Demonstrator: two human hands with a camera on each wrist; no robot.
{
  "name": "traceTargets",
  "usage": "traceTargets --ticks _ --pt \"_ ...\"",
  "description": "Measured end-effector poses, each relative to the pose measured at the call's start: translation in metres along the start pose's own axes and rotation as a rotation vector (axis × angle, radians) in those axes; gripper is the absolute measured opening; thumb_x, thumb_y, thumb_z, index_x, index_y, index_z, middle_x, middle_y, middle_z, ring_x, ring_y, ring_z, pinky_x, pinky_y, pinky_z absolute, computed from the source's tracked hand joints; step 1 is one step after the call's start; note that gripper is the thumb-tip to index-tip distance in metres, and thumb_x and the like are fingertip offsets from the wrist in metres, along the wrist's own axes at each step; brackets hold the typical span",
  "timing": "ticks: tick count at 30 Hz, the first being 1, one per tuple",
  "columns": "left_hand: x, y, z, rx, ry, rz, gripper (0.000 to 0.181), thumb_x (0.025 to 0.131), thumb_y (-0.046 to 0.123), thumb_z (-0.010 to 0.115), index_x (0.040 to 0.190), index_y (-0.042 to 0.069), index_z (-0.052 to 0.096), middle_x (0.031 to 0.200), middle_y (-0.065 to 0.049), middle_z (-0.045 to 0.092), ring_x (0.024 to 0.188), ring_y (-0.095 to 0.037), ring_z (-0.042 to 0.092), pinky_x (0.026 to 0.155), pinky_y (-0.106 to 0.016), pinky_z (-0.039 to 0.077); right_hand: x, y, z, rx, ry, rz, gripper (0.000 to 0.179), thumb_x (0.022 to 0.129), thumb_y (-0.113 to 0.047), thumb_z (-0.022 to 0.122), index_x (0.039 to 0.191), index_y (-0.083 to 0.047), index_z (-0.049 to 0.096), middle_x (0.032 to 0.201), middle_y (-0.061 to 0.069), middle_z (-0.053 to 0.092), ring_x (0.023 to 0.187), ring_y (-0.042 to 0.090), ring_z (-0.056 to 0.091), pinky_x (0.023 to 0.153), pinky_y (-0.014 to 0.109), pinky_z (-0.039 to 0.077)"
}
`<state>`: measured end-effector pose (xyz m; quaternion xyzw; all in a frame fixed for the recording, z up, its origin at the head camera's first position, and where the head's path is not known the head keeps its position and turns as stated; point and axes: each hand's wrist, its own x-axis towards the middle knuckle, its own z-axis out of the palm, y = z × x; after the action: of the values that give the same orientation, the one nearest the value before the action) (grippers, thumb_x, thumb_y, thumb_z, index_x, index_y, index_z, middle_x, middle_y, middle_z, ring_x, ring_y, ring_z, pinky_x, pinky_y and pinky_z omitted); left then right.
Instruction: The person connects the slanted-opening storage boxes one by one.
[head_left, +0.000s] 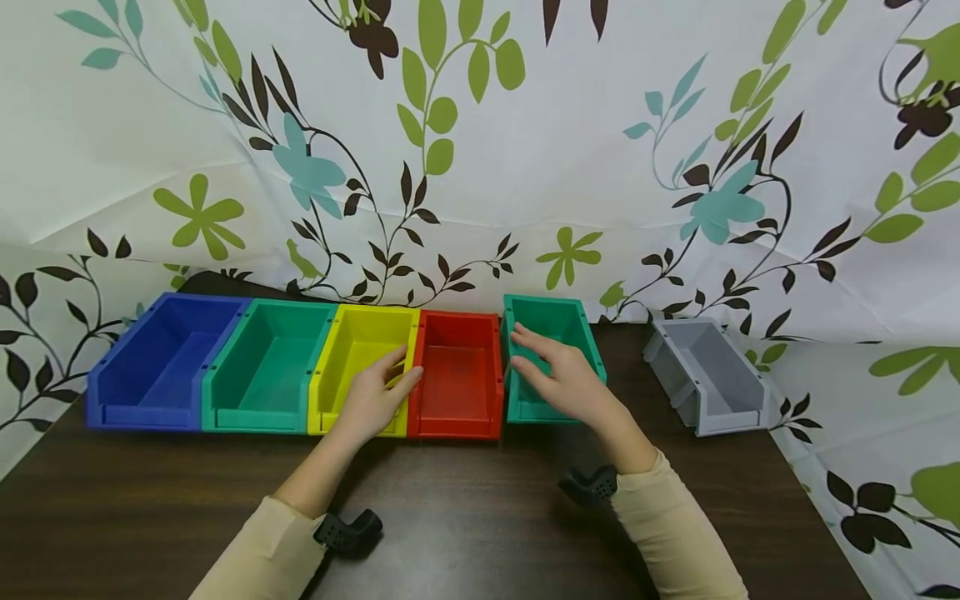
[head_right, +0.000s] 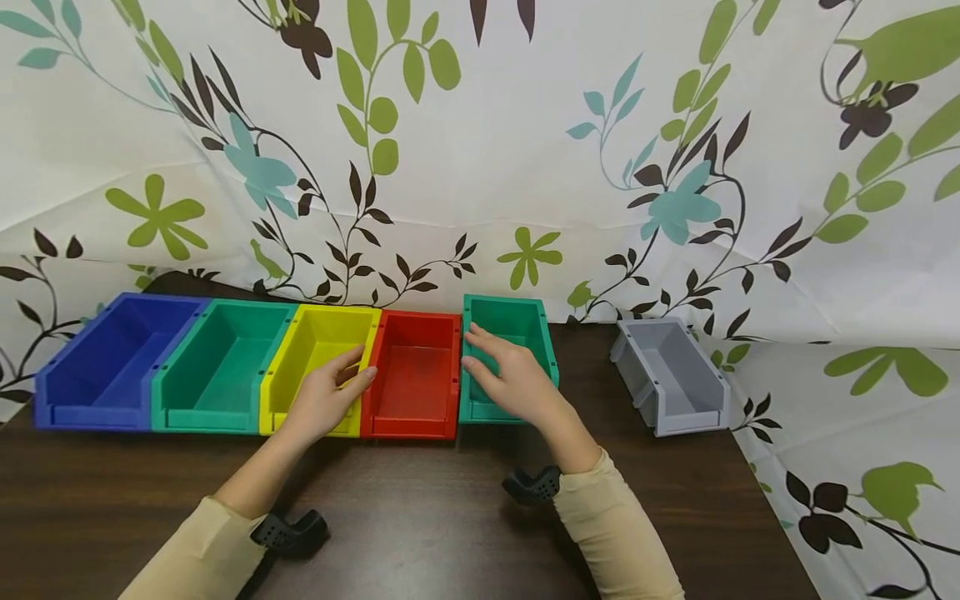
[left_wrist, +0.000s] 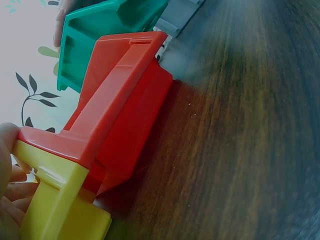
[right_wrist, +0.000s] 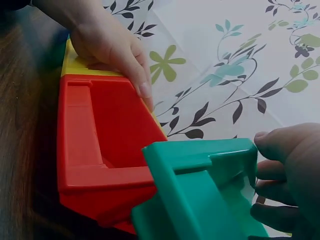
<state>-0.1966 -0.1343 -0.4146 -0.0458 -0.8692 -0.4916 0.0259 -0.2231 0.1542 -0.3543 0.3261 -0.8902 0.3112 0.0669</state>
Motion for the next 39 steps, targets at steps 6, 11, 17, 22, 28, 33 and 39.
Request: traceTargets --ticks 6,11,17,22,28,33,39 --pt "0.001 0.0017 0.0 -0.011 -0.001 0.006 0.066 0.093 0.039 0.056 0.145 0.005 0.036 0.144 -0.016 0.045 0.124 -0.035 0.053 0.092 -0.045 0.05 0.0044 0.0024 0.0016 -0.004 -0.006 0.009 0.047 0.095 -0.029 0.056 0.136 -0.006 0.051 0.145 0.006 0.046 0.131 0.023 0.047 0.103 0.045 0.043" --pt "0.0006 0.0031 -0.0007 -0.013 0.001 0.013 0.065 0.093 0.038 0.057 0.145 0.004 0.036 0.144 -0.017 0.045 0.124 -0.035 0.052 0.092 -0.045 0.05 0.0069 0.0041 0.0015 0.001 -0.007 0.011 0.048 0.095 -0.03 0.057 0.136 -0.007 0.051 0.144 0.005 0.046 0.129 0.024 0.05 0.097 0.044 0.048" --pt "-0.0003 0.004 -0.0013 0.004 0.011 0.022 0.064 0.094 0.037 0.056 0.144 0.003 0.037 0.143 -0.018 0.045 0.124 -0.036 0.053 0.092 -0.045 0.05 0.008 0.0036 0.0015 0.003 -0.015 0.007 0.048 0.094 -0.03 0.057 0.136 -0.007 0.051 0.144 0.005 0.047 0.13 0.024 0.048 0.098 0.044 0.048" --pt "-0.0001 0.0038 -0.0012 0.003 0.013 0.028 0.062 0.094 0.034 0.056 0.144 0.003 0.037 0.144 -0.018 0.045 0.123 -0.036 0.053 0.092 -0.045 0.049 0.0083 0.0023 0.0012 0.001 -0.025 0.015 0.048 0.095 -0.03 0.056 0.137 -0.007 0.051 0.144 0.005 0.047 0.131 0.023 0.046 0.103 0.045 0.043" --pt "0.0004 0.0042 -0.0011 0.003 0.007 0.025 0.062 0.094 0.034 0.056 0.145 0.004 0.036 0.145 -0.017 0.044 0.124 -0.036 0.053 0.093 -0.045 0.049 0.0072 0.0028 0.0028 0.0 -0.037 0.038 0.049 0.095 -0.03 0.056 0.138 -0.008 0.049 0.145 0.004 0.045 0.132 0.024 0.046 0.102 0.046 0.044" --pt "0.0008 0.004 -0.0008 0.006 0.008 0.022 0.061 0.094 0.032 0.057 0.145 0.003 0.036 0.144 -0.017 0.045 0.124 -0.036 0.052 0.093 -0.046 0.049 0.0058 0.0029 0.0051 0.01 -0.054 0.05 0.049 0.095 -0.03 0.055 0.138 -0.008 0.048 0.146 0.005 0.044 0.134 0.024 0.044 0.104 0.046 0.041" --pt "0.0007 0.0027 -0.0003 0.011 0.013 0.03 0.061 0.094 0.032 0.057 0.144 0.002 0.037 0.144 -0.018 0.045 0.123 -0.036 0.053 0.093 -0.046 0.049 0.003 0.0054 0.0098 0.028 -0.07 0.057 0.05 0.095 -0.029 0.056 0.138 -0.006 0.048 0.147 0.006 0.043 0.135 0.024 0.041 0.105 0.047 0.039"
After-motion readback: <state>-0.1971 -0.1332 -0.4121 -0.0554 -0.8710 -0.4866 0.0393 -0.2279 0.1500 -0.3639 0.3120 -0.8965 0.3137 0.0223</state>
